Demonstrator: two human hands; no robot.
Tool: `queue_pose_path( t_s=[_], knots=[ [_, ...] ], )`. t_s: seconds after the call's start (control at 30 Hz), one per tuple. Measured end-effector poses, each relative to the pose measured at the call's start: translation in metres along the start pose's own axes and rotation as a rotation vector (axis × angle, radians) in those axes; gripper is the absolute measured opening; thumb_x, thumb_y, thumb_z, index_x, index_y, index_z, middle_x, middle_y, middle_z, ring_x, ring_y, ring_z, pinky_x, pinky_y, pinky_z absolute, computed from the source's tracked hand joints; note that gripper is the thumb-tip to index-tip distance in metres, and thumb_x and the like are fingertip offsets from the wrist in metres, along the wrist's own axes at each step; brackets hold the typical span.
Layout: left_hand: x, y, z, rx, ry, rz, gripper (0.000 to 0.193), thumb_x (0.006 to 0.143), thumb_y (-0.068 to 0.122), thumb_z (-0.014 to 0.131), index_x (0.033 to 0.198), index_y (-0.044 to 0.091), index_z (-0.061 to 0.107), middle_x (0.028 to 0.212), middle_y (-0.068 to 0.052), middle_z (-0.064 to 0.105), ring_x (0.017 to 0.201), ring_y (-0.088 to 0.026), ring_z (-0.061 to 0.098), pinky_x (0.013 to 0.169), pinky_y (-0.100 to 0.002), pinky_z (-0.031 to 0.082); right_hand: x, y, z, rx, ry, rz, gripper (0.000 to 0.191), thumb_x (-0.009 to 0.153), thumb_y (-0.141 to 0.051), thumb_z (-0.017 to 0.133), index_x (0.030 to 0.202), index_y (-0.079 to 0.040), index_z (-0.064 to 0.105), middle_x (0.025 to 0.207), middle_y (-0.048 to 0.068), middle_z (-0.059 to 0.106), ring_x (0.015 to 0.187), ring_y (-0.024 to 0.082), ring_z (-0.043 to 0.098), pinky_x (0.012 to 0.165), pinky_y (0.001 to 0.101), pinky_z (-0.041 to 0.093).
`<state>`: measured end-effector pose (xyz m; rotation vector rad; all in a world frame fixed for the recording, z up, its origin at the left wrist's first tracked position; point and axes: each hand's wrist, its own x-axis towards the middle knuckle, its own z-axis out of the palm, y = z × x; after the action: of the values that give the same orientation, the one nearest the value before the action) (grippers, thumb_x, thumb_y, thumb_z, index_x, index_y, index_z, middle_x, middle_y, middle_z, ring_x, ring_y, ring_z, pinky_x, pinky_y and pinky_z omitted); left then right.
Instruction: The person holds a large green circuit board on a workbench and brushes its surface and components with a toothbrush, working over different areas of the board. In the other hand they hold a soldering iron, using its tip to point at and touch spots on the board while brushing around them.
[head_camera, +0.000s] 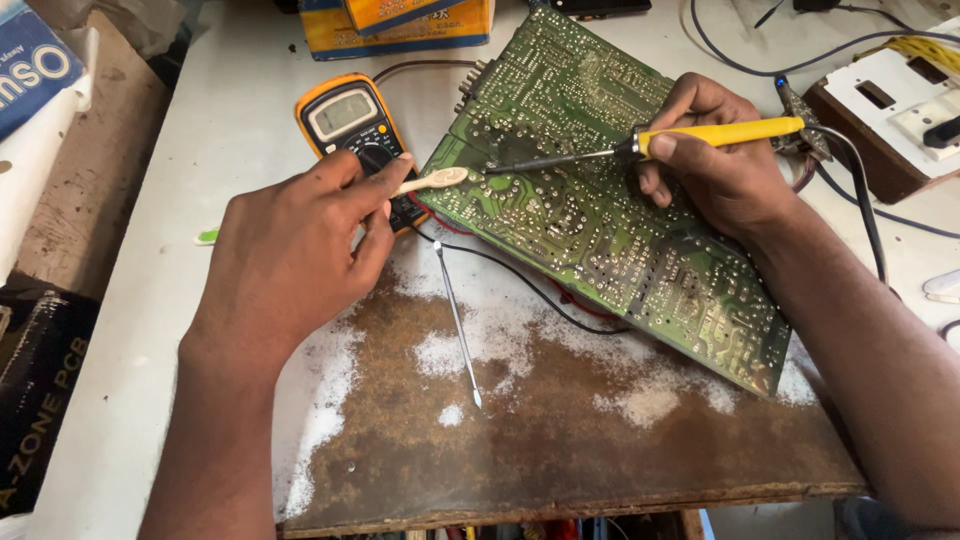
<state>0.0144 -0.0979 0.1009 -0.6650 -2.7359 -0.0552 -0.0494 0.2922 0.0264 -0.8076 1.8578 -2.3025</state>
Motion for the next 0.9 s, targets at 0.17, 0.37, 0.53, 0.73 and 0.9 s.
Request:
queue_pose_path(
  t_s=[0.17,0.37,0.53,0.73,0.9],
  knots=[
    [0.000,0.002,0.005,-0.066,0.108,0.059,0.038,0.095,0.014,0.067,0.132,0.014,0.072,0.097,-0.004,0.066,0.067,-0.016,0.070,0.061,-0.034,0.059,-0.001,0.000,0.000,0.016,0.006,-0.002,0.016,0.104,-0.003,0.067,0.111,-0.002,0.053,0.092,0.016,0.068,0.073,0.016,0.069,0.061,0.0279,0.056],
    [0.000,0.003,0.006,-0.110,0.107,0.091,0.036,0.094,0.013,0.069,0.130,0.014,0.073,0.094,-0.002,0.066,0.067,-0.016,0.070,0.060,-0.034,0.059,0.000,-0.001,0.001,0.030,0.002,-0.004,0.016,0.104,-0.002,0.067,0.111,-0.002,0.053,0.092,0.016,0.068,0.073,0.017,0.069,0.060,0.0285,0.055],
    [0.000,0.006,0.001,-0.098,0.042,0.064,0.036,0.096,0.014,0.068,0.132,0.017,0.072,0.091,-0.001,0.065,0.063,-0.017,0.069,0.059,-0.034,0.059,-0.002,0.001,-0.001,0.028,0.009,0.001,0.014,0.103,-0.002,0.066,0.108,-0.001,0.053,0.091,0.015,0.069,0.075,0.017,0.069,0.060,0.0281,0.055],
    [0.009,0.020,0.001,-0.027,0.084,0.135,0.042,0.091,0.007,0.067,0.132,0.011,0.071,0.098,-0.007,0.065,0.069,-0.021,0.071,0.060,-0.038,0.060,0.000,0.001,-0.021,0.225,0.258,-0.193,0.022,0.110,-0.015,0.066,0.094,-0.005,0.054,0.075,0.009,0.062,0.054,0.012,0.054,0.046,0.0239,0.044],
    [0.036,0.025,0.021,0.100,0.078,0.062,0.051,0.088,0.002,0.064,0.137,0.013,0.068,0.106,-0.010,0.065,0.070,-0.022,0.072,0.059,-0.037,0.061,-0.003,0.009,-0.024,0.374,0.365,-0.238,0.030,0.113,-0.034,0.064,0.097,-0.010,0.057,0.070,0.008,0.059,0.051,0.013,0.053,0.048,0.0249,0.043]
  ],
)
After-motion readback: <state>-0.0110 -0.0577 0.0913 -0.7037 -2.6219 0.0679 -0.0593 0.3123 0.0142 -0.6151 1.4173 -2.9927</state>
